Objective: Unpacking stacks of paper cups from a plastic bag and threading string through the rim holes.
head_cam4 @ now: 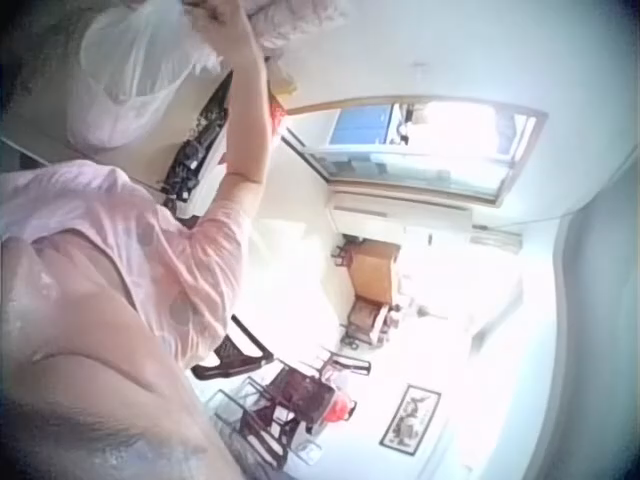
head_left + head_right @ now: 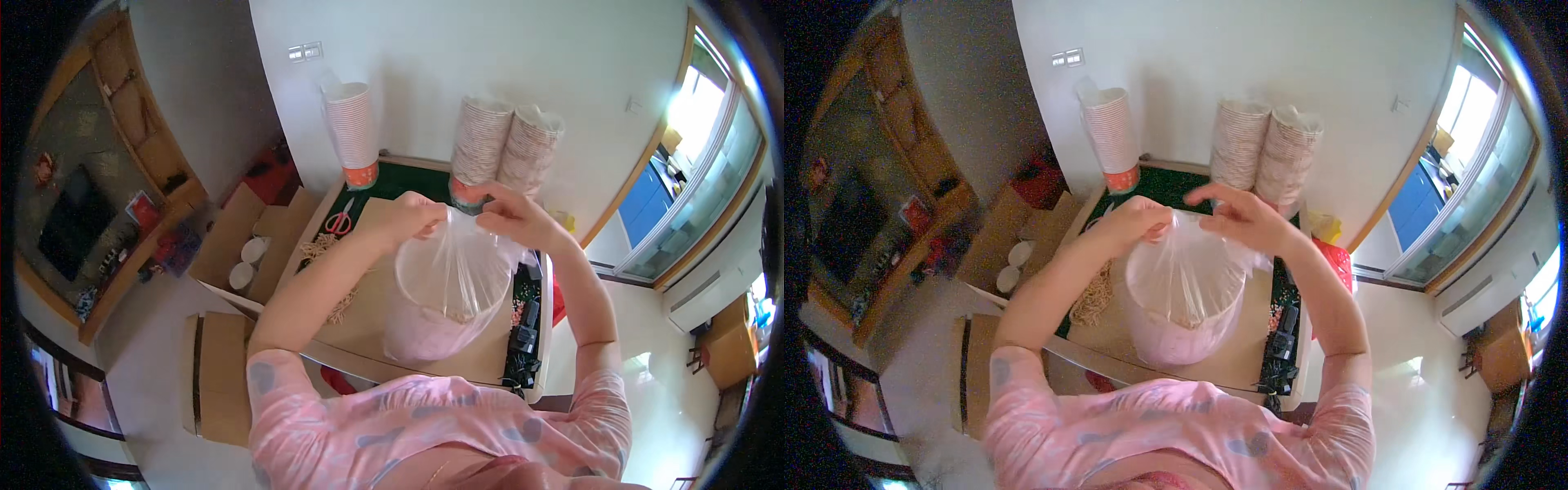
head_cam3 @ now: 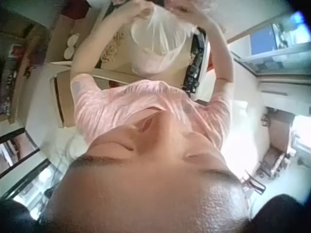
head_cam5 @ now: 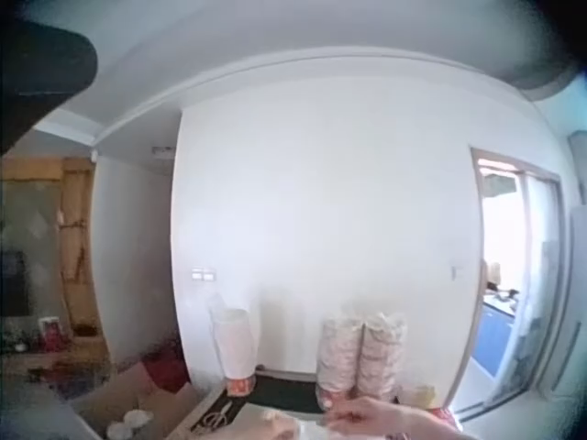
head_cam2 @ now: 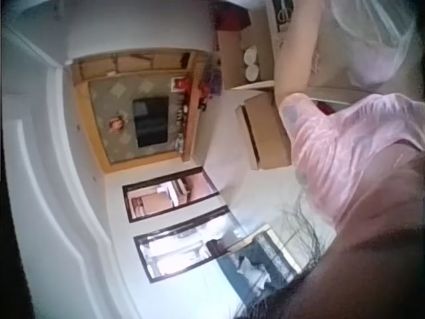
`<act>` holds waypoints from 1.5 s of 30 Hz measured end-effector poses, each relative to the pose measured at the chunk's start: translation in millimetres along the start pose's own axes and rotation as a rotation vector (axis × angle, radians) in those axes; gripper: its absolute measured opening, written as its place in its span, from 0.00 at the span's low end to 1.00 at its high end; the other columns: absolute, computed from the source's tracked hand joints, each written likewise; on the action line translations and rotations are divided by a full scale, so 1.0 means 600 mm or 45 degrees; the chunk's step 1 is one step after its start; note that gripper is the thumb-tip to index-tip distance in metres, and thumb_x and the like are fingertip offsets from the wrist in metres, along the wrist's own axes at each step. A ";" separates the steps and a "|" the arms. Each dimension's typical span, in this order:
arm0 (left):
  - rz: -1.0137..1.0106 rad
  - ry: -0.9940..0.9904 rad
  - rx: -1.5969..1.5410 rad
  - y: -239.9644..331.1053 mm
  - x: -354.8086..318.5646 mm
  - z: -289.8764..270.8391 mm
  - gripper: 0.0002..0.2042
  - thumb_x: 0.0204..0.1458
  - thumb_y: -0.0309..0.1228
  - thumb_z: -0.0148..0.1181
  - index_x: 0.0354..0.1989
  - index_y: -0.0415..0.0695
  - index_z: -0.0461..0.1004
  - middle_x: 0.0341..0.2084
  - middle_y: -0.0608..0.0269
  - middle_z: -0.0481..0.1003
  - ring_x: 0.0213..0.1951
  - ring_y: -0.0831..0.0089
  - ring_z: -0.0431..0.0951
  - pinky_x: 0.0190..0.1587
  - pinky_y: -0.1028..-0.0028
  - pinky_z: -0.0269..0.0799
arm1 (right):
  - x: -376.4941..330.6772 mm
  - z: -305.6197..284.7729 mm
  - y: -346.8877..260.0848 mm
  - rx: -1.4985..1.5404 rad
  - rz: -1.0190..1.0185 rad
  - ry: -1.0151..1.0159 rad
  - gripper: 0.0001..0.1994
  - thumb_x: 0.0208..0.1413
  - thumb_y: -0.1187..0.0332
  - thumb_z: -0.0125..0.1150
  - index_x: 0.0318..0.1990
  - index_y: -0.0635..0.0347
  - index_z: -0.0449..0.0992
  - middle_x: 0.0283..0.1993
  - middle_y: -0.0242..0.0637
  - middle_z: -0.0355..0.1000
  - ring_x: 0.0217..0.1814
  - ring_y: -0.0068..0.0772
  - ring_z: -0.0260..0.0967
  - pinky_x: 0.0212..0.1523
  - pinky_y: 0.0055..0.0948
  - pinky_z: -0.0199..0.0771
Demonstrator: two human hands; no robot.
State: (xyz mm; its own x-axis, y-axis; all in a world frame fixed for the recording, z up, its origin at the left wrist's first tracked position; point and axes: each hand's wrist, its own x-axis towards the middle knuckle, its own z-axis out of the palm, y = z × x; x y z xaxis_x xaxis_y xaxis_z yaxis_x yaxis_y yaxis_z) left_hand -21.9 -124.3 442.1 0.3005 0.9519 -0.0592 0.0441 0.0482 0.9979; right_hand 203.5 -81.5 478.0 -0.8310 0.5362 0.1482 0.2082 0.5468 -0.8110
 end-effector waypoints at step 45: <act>0.898 0.246 0.472 -0.025 -0.035 0.036 0.07 0.41 0.28 0.62 0.30 0.43 0.76 0.41 0.66 0.69 0.40 0.73 0.69 0.41 0.76 0.64 | -0.011 0.053 -0.041 0.046 -0.121 0.201 0.06 0.54 0.76 0.53 0.38 0.68 0.71 0.30 0.29 0.68 0.32 0.14 0.62 0.33 0.15 0.62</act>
State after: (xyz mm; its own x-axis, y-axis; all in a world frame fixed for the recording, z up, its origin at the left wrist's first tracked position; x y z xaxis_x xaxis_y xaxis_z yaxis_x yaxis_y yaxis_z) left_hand -8.1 -151.5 427.6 0.2072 0.7579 0.6186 0.2284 -0.6523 0.7227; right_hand 187.7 -119.0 479.2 -0.7541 0.5791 0.3099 0.1114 0.5778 -0.8085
